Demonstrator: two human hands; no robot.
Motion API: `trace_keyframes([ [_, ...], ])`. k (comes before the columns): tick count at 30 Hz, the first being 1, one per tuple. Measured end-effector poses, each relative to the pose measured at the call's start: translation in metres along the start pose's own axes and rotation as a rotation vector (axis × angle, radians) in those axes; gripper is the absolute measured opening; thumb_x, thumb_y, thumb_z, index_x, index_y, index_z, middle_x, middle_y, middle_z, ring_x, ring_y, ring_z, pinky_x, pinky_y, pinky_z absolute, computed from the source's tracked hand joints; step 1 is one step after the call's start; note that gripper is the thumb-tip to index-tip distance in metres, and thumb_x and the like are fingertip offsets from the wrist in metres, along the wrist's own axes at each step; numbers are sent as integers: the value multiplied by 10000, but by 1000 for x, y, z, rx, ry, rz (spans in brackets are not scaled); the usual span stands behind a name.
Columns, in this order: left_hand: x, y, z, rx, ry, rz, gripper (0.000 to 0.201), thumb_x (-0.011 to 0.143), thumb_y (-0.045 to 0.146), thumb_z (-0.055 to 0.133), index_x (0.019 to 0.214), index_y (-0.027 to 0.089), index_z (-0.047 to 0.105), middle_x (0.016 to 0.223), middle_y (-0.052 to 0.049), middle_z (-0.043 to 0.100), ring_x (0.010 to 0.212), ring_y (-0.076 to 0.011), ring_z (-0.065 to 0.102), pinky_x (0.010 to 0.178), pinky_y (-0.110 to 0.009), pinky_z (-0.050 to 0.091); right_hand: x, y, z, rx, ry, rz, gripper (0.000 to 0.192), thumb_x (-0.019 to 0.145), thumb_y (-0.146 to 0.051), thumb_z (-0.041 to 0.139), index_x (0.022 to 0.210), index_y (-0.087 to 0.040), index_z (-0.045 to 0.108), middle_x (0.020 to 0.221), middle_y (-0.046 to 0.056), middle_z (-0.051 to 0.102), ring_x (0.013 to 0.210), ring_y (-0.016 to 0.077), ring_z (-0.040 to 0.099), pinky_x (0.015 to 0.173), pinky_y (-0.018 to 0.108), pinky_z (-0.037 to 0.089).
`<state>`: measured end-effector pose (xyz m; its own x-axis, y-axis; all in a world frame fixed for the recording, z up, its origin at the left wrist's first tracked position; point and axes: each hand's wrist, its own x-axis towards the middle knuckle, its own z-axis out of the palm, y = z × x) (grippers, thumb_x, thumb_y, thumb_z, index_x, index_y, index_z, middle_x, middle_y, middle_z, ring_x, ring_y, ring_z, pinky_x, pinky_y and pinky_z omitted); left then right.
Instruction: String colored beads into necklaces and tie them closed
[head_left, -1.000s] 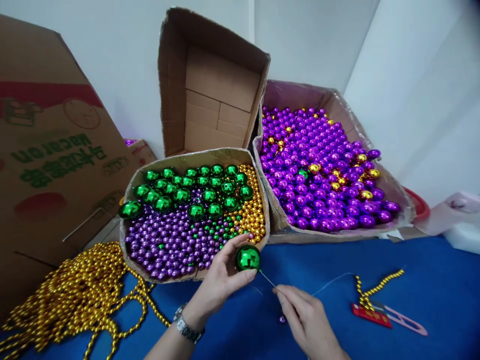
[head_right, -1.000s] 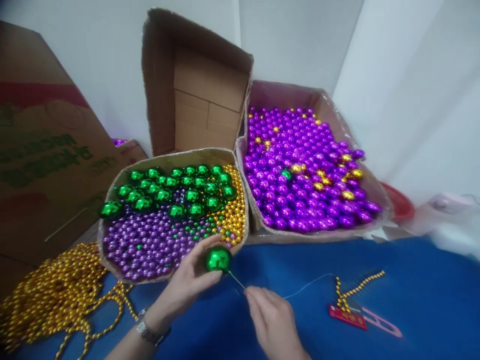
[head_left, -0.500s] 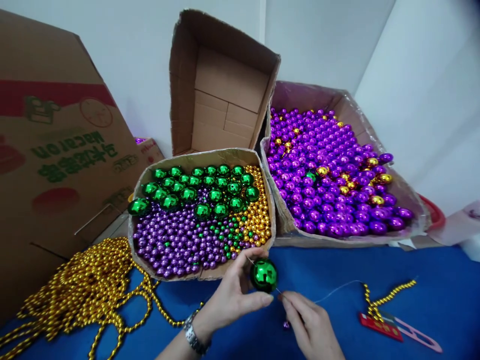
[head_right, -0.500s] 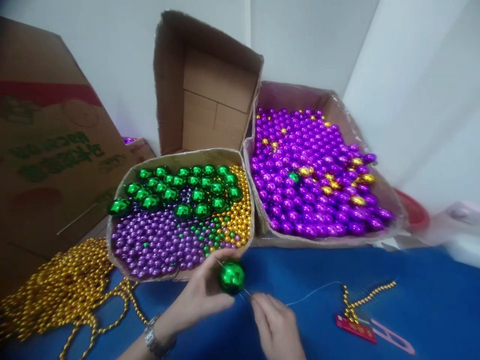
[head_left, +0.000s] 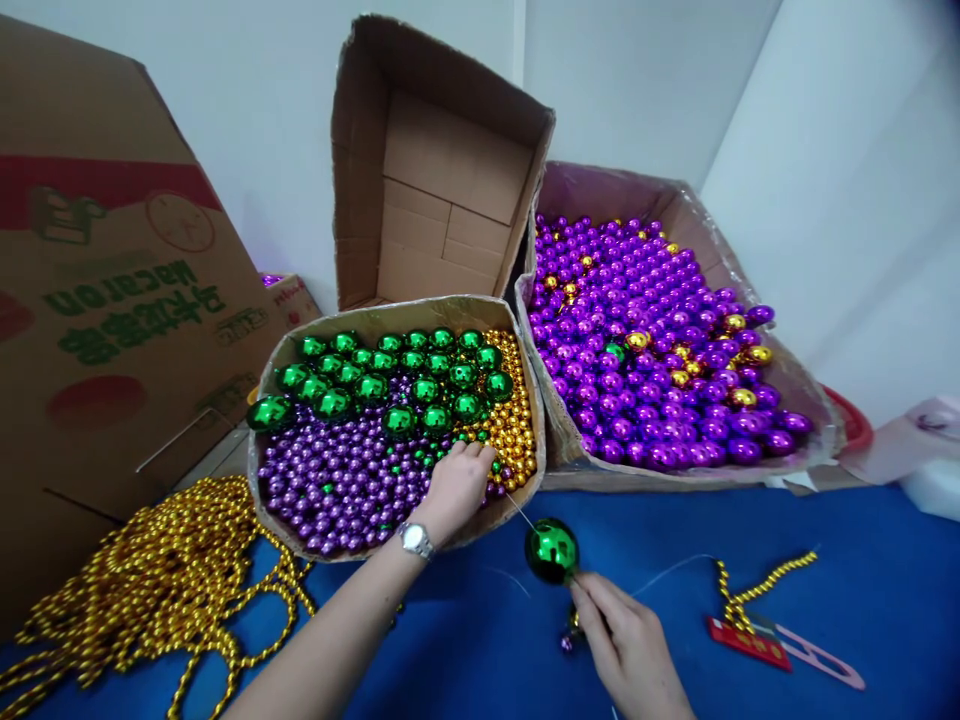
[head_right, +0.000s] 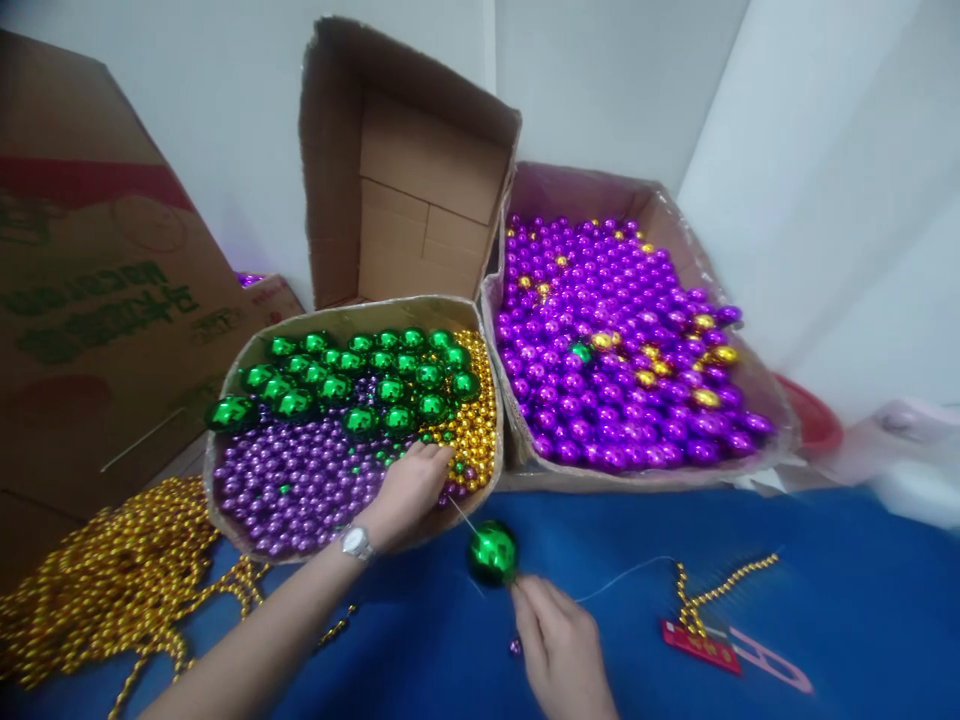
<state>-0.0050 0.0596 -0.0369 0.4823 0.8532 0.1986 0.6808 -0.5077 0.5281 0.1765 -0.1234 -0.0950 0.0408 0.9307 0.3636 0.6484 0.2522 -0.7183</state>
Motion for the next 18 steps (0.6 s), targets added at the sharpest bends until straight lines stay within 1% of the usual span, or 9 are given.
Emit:
trace_keyframes([
  [5, 10, -3, 10, 27, -44, -7, 208, 771, 25, 451, 750, 180, 588, 836, -129, 594, 939, -286, 469, 798, -371, 379, -1, -1, -4, 3, 2, 28, 225, 961, -270, 379, 923, -213, 593, 752, 34, 645, 657, 161, 624, 592, 232, 465],
  [8, 12, -6, 11, -10, -38, -24, 212, 773, 23, 445, 739, 179, 585, 835, -135, 596, 959, -294, 464, 819, -390, 371, -1, 1, -4, 0, -7, 39, 221, 960, -270, 383, 913, -214, 592, 740, 30, 640, 642, 156, 617, 589, 232, 461],
  [11, 13, -8, 9, -90, -14, -50, 179, 771, 45, 480, 727, 177, 594, 830, -131, 608, 967, -295, 476, 845, -403, 371, -1, 2, -2, -6, -2, 34, 224, 959, -274, 383, 910, -215, 593, 749, 30, 638, 659, 158, 621, 605, 233, 464],
  [13, 12, -7, 6, -175, 10, -63, 130, 775, 91, 522, 767, 178, 619, 871, -122, 622, 972, -289, 496, 864, -405, 377, 0, 2, -1, -10, 2, 36, 233, 960, -281, 377, 918, -216, 597, 754, 32, 637, 670, 161, 621, 615, 237, 463],
  [15, 9, -3, 2, -291, 27, -76, 110, 788, 168, 562, 862, 185, 642, 933, -106, 636, 960, -269, 535, 863, -390, 404, 0, 1, -1, -16, 2, 54, 247, 962, -291, 371, 917, -216, 602, 741, 29, 629, 668, 164, 613, 613, 241, 456],
  [18, -3, 8, -4, -486, 19, -101, 208, 824, 292, 561, 989, 181, 625, 971, -88, 658, 883, -225, 613, 785, -346, 481, 0, -2, -3, -28, -12, 84, 268, 965, -298, 361, 895, -216, 606, 701, 20, 607, 631, 158, 588, 599, 242, 439],
])
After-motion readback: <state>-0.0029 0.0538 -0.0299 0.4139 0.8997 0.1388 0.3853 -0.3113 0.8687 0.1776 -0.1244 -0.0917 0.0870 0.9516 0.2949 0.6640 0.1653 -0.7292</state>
